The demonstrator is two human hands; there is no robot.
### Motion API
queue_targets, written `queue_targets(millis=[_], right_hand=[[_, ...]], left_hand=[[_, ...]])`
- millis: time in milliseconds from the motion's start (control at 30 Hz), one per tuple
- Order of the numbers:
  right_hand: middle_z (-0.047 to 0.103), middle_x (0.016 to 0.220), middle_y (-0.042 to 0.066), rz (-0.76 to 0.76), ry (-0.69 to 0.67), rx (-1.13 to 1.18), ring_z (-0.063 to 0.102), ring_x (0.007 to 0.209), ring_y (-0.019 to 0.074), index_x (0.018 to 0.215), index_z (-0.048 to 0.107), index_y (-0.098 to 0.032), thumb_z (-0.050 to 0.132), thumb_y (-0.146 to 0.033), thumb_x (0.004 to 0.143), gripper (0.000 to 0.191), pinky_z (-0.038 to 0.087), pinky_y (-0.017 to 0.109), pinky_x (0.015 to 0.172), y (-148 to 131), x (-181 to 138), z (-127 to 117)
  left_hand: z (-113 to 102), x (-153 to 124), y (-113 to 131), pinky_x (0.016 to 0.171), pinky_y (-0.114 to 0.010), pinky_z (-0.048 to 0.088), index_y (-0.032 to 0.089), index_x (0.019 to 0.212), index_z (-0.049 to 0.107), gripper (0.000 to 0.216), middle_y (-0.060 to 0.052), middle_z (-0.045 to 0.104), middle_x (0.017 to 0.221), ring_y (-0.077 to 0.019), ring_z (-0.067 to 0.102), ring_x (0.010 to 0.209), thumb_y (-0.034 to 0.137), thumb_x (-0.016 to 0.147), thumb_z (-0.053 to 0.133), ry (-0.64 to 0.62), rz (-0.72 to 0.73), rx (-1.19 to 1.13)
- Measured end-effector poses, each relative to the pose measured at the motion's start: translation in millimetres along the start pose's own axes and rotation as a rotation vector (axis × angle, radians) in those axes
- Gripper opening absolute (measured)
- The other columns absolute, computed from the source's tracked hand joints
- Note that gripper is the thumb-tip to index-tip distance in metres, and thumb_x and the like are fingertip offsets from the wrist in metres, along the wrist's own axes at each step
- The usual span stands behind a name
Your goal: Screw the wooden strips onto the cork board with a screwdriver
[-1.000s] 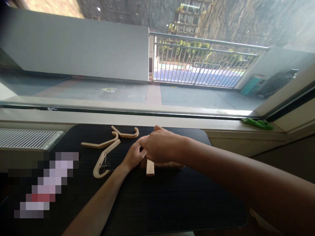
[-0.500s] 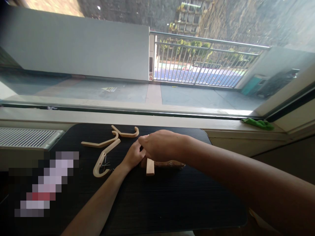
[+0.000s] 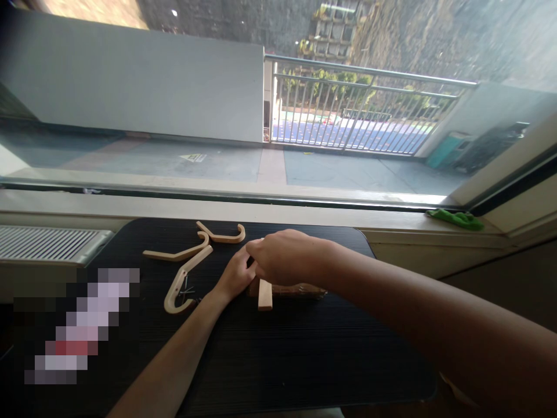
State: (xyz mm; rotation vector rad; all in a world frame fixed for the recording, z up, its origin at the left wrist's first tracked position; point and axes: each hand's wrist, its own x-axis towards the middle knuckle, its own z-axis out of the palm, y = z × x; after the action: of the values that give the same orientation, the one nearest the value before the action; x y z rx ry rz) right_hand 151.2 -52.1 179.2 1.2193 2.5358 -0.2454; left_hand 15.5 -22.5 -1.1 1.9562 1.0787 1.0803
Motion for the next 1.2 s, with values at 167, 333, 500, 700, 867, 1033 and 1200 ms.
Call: queue_targets(millis=[167, 333, 500, 700, 867, 1033, 1200], right_hand=[[0.070, 0.076, 0.010, 0.027, -0.022, 0.007, 0.064, 0.062, 0.0221, 0.108, 0.064, -0.015, 0.045, -0.023, 0.097, 0.024, 0.036, 0.032, 0.050, 0.5, -0.3, -0.4], [0.070, 0.081, 0.011, 0.092, -0.021, 0.077, 0.065, 0.066, 0.0234, 0.110, 0.063, -0.016, 0.043, -0.023, 0.095, 0.026, 0.037, 0.031, 0.050, 2.0, 0.9, 0.6], [0.070, 0.082, 0.012, 0.127, -0.053, 0.096, 0.064, 0.067, 0.0226, 0.115, 0.061, -0.015, 0.042, -0.025, 0.095, 0.030, 0.037, 0.031, 0.051, 3.4, 3.6, 0.7], [0.070, 0.086, 0.013, 0.099, -0.092, 0.076, 0.065, 0.069, 0.0223, 0.124, 0.054, -0.010, 0.042, -0.026, 0.095, 0.035, 0.038, 0.031, 0.051, 2.7, 0.4, -1.2], [0.070, 0.102, 0.015, 0.049, -0.125, -0.020, 0.066, 0.074, 0.0230, 0.132, 0.048, -0.006, 0.051, -0.016, 0.091, 0.043, 0.043, 0.031, 0.056, 3.6, -6.6, -4.5], [0.071, 0.104, 0.013, 0.000, -0.028, -0.048, 0.068, 0.080, 0.0217, 0.118, 0.061, -0.016, 0.051, -0.004, 0.088, 0.034, 0.046, 0.029, 0.065, 3.4, -8.2, -4.2], [0.073, 0.096, 0.011, -0.039, -0.055, -0.044, 0.069, 0.079, 0.0233, 0.106, 0.067, -0.016, 0.057, -0.002, 0.085, 0.028, 0.047, 0.030, 0.063, 1.3, -5.7, -1.4]], left_hand=[[-0.9, 0.5, 2.4, 0.105, -0.039, 0.046, 0.014, 0.121, 0.061, 0.037, -0.013, 0.065, 0.128, -0.0263, 0.061, 0.117, 0.017, 0.085, 0.055, -0.009, -0.008, -0.017], [-2.3, 0.3, 4.8, 0.101, -0.037, 0.048, 0.016, 0.116, 0.062, 0.032, -0.011, 0.067, 0.123, -0.0247, 0.063, 0.111, 0.015, 0.085, 0.055, -0.013, -0.022, -0.007], [-2.7, -0.2, 5.3, 0.097, -0.036, 0.050, 0.016, 0.107, 0.064, 0.024, -0.009, 0.070, 0.108, -0.0236, 0.065, 0.105, 0.018, 0.086, 0.055, -0.009, -0.032, -0.002], [-2.4, -0.5, 4.3, 0.098, -0.037, 0.051, 0.016, 0.109, 0.064, 0.026, -0.010, 0.070, 0.110, -0.0247, 0.065, 0.107, 0.018, 0.085, 0.054, -0.011, -0.028, 0.033], [-2.3, -1.3, 4.2, 0.100, -0.040, 0.051, 0.015, 0.112, 0.064, 0.029, -0.012, 0.070, 0.114, -0.0258, 0.066, 0.108, 0.019, 0.085, 0.054, -0.009, -0.043, 0.057], [-2.7, -0.9, 5.5, 0.104, -0.039, 0.048, 0.016, 0.113, 0.063, 0.029, -0.012, 0.068, 0.123, -0.0253, 0.063, 0.115, 0.017, 0.085, 0.054, -0.010, -0.032, 0.054], [-2.6, -0.6, 5.0, 0.107, -0.038, 0.047, 0.017, 0.117, 0.063, 0.035, -0.010, 0.066, 0.129, -0.0249, 0.061, 0.120, 0.014, 0.083, 0.055, -0.005, -0.013, 0.036]])
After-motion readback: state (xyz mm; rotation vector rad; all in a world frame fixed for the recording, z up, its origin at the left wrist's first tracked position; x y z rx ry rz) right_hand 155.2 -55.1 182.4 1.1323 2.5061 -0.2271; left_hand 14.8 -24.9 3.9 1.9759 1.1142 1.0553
